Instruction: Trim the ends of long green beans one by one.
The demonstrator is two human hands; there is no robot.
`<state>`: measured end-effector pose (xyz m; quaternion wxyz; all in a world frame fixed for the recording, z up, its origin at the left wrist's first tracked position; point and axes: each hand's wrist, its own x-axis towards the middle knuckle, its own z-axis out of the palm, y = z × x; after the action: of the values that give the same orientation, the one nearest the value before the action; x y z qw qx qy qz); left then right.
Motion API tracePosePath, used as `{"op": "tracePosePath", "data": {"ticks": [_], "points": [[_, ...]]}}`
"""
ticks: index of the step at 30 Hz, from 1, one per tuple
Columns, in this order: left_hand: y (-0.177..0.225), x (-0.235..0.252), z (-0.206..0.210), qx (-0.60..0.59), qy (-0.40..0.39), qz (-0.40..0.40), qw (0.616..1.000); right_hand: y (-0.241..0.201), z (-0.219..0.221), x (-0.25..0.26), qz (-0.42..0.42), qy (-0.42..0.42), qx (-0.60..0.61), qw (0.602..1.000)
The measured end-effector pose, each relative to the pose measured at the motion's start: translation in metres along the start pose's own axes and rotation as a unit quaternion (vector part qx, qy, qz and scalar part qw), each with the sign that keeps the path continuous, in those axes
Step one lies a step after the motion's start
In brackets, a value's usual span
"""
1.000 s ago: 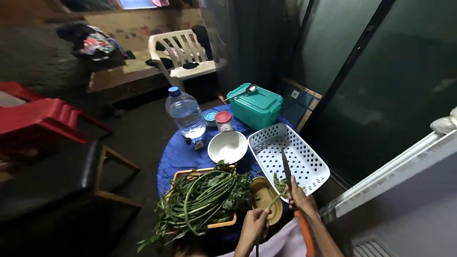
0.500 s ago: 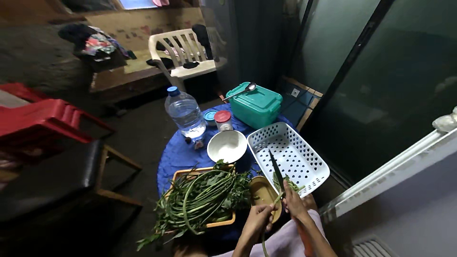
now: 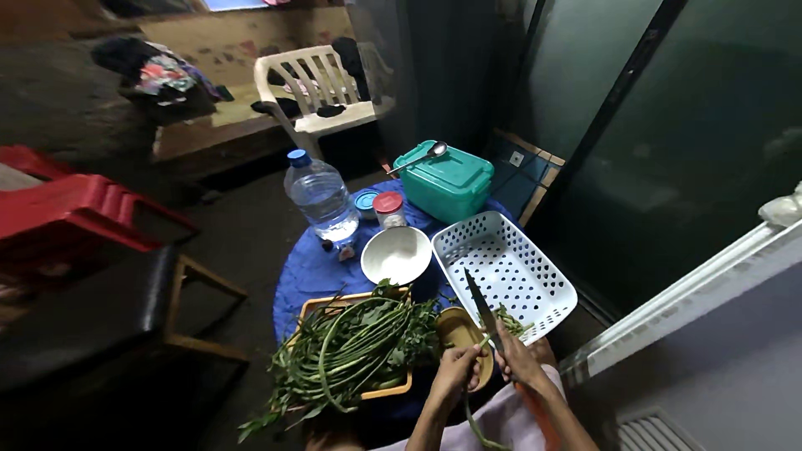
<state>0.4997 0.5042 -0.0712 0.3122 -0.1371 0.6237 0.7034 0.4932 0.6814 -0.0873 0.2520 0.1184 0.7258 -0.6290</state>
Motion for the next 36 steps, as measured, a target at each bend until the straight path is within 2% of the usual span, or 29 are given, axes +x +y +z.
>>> {"op": "tracePosePath", "data": {"ticks": [4,9,14,17,20,24,26,29,36], "points": [[0.001,0.001,0.002,-0.019,-0.023,-0.016,0.999,0.005,0.005,0.004,-0.012,0.035,-0.019,0.999],[-0.014,-0.021,0.0,-0.006,0.022,-0.005,1.0,0.005,0.002,0.015,0.034,0.104,-0.061,0.992],[-0.028,-0.027,-0.001,-0.005,0.053,0.005,0.999,-0.001,-0.001,0.022,0.068,0.11,-0.066,0.989],[-0.023,-0.023,-0.005,-0.002,0.074,0.009,0.997,-0.007,-0.006,0.021,0.08,0.088,-0.055,0.991],[-0.015,-0.015,-0.008,0.017,0.075,0.021,0.997,-0.012,-0.005,0.009,0.053,0.062,-0.057,0.995],[-0.007,-0.003,-0.002,0.014,0.036,0.021,0.999,-0.001,0.002,-0.001,-0.008,-0.003,-0.039,0.999],[-0.005,-0.002,0.002,-0.004,0.012,0.013,1.0,0.001,0.006,-0.002,-0.016,-0.009,-0.046,0.999],[-0.008,-0.008,0.004,-0.008,0.004,0.006,1.0,-0.002,0.012,-0.002,-0.013,0.022,-0.064,0.998],[-0.02,-0.035,0.005,0.035,0.065,0.017,0.997,0.0,0.01,0.012,-0.007,0.111,-0.138,0.984]]}}
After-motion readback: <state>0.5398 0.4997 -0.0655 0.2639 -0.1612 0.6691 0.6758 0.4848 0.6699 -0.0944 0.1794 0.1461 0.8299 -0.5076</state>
